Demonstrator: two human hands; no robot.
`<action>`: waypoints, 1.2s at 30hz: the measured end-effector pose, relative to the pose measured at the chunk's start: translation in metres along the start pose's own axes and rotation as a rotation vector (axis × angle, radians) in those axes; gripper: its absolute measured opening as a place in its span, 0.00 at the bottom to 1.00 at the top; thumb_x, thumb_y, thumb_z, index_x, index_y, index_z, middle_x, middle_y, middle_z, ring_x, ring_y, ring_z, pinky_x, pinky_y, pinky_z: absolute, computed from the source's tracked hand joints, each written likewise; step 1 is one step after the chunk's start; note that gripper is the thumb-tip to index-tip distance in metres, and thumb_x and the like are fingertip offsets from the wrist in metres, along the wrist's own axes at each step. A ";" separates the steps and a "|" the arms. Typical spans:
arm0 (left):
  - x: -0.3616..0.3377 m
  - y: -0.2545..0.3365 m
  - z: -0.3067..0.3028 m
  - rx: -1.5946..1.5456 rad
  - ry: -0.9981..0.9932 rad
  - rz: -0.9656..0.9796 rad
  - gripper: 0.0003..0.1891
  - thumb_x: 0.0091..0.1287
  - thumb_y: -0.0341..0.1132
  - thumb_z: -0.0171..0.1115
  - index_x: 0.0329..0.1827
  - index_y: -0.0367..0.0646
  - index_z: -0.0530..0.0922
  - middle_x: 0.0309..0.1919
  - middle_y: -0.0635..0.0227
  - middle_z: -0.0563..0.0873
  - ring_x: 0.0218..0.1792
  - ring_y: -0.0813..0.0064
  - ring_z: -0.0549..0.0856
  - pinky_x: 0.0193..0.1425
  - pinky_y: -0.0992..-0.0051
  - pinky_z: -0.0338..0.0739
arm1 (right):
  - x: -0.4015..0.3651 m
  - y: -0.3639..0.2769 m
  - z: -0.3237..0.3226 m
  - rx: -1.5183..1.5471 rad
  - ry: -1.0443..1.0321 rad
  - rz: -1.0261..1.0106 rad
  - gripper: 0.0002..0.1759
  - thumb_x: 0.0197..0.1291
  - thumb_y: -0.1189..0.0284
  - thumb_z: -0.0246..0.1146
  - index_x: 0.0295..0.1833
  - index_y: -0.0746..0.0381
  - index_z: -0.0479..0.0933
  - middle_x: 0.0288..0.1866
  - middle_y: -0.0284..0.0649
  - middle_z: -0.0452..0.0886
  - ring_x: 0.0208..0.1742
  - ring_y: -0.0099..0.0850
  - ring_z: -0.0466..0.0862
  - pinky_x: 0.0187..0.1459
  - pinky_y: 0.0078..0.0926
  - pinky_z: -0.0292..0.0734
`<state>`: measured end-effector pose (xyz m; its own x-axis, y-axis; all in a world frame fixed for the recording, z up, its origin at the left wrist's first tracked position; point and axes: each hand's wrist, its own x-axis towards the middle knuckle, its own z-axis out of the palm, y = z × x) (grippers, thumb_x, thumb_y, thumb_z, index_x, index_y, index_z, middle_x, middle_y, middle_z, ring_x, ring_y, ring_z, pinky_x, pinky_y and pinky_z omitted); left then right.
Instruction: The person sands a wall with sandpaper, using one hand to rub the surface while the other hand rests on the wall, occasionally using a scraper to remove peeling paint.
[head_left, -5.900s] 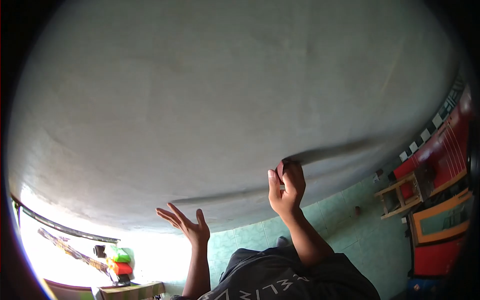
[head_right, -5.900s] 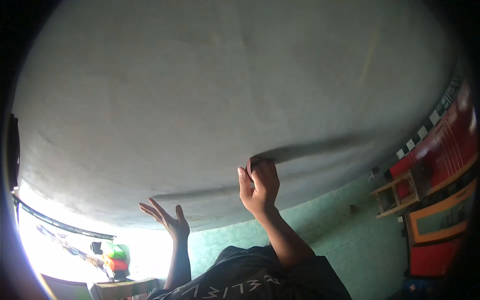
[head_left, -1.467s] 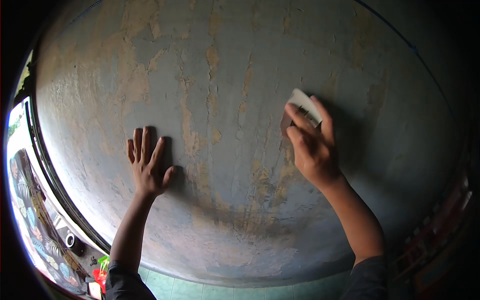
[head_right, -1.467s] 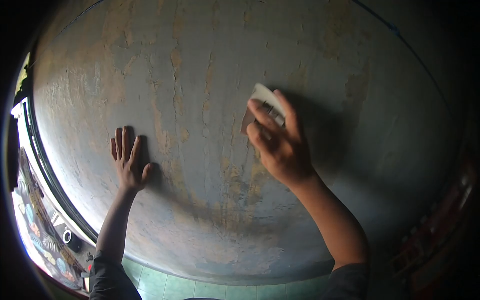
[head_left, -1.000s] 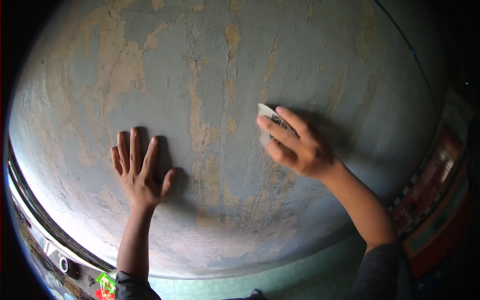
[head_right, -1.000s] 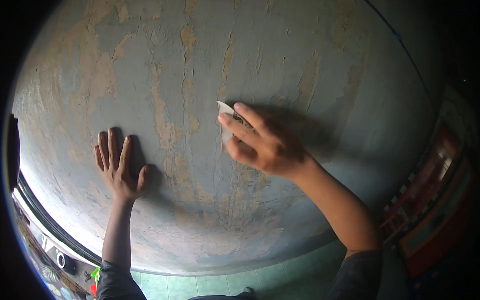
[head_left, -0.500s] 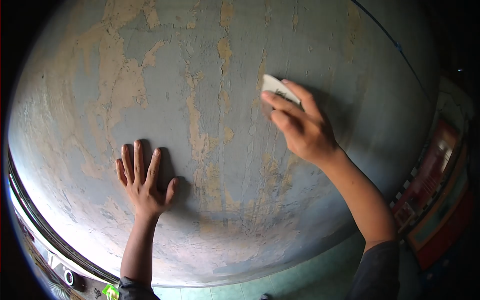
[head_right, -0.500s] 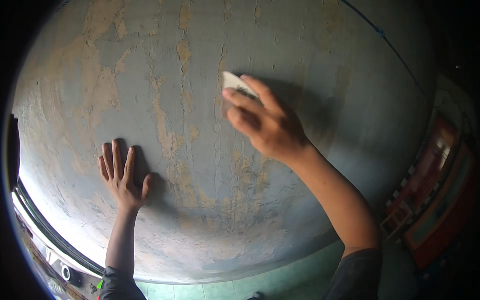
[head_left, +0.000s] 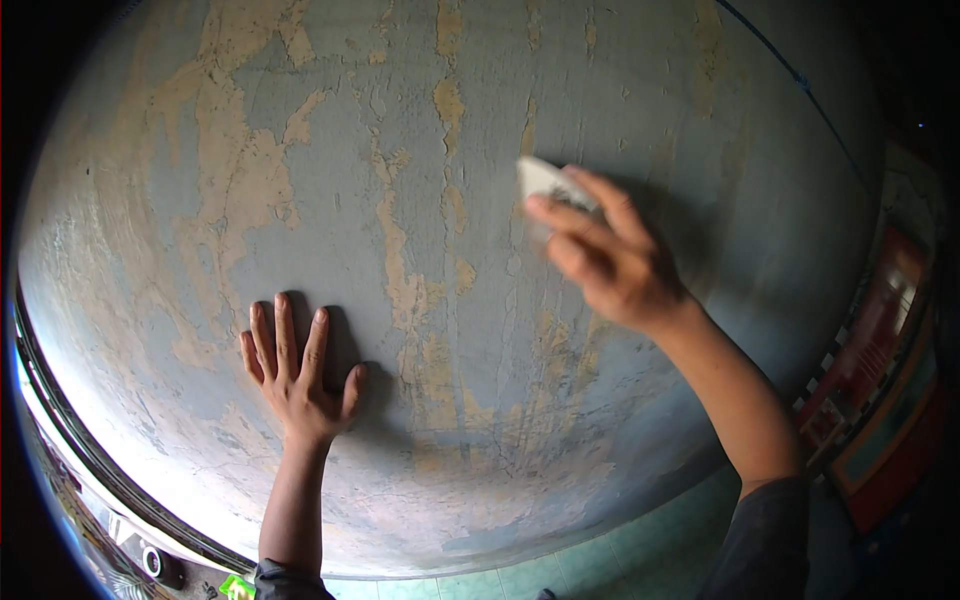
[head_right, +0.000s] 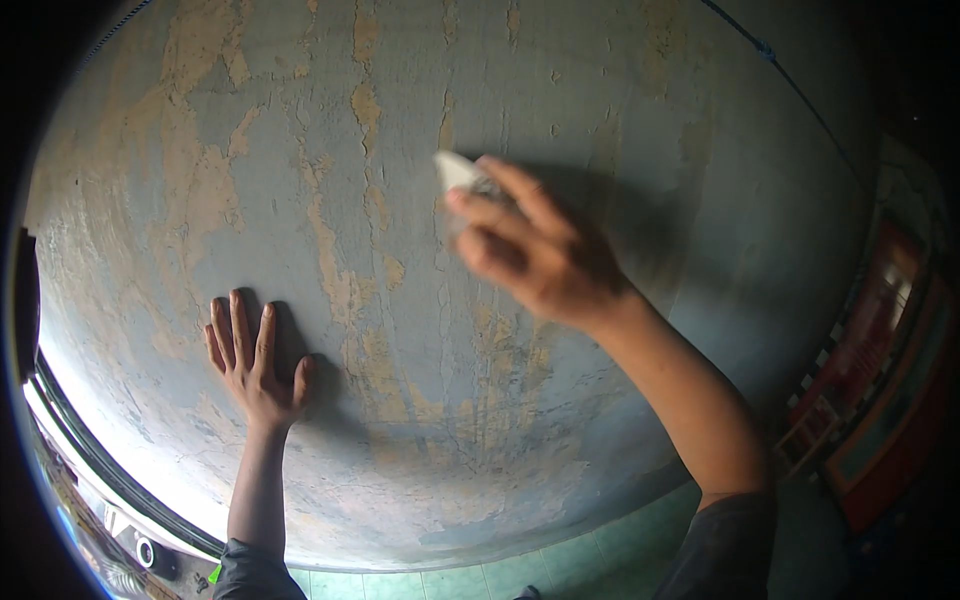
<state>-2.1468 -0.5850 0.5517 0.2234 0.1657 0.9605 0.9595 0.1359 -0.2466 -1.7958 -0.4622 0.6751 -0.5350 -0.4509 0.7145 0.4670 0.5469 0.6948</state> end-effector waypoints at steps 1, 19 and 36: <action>-0.001 0.000 0.000 -0.003 0.005 -0.002 0.36 0.72 0.61 0.55 0.80 0.53 0.71 0.82 0.51 0.63 0.84 0.45 0.55 0.85 0.43 0.40 | 0.000 0.008 -0.004 -0.030 0.009 0.050 0.16 0.60 0.69 0.74 0.44 0.53 0.72 0.62 0.33 0.85 0.69 0.50 0.80 0.58 0.37 0.91; 0.000 0.000 0.003 0.029 0.042 0.004 0.34 0.73 0.61 0.52 0.77 0.52 0.75 0.81 0.50 0.65 0.84 0.44 0.57 0.84 0.42 0.43 | -0.046 0.016 -0.018 0.101 -0.064 0.050 0.08 0.67 0.76 0.66 0.45 0.55 0.73 0.72 0.34 0.80 0.76 0.42 0.76 0.68 0.41 0.81; 0.106 0.201 0.021 -0.001 -0.134 0.182 0.34 0.70 0.65 0.59 0.76 0.62 0.75 0.82 0.55 0.64 0.84 0.46 0.57 0.84 0.39 0.39 | -0.205 0.137 -0.100 -0.042 -0.065 -0.075 0.10 0.70 0.77 0.61 0.54 0.59 0.79 0.60 0.38 0.88 0.68 0.43 0.83 0.69 0.50 0.73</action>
<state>-1.9336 -0.5192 0.6013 0.3684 0.3161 0.8743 0.9056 0.0908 -0.4144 -1.5516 -0.3658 0.6317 -0.6134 -0.4416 0.6548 0.4523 0.4832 0.7496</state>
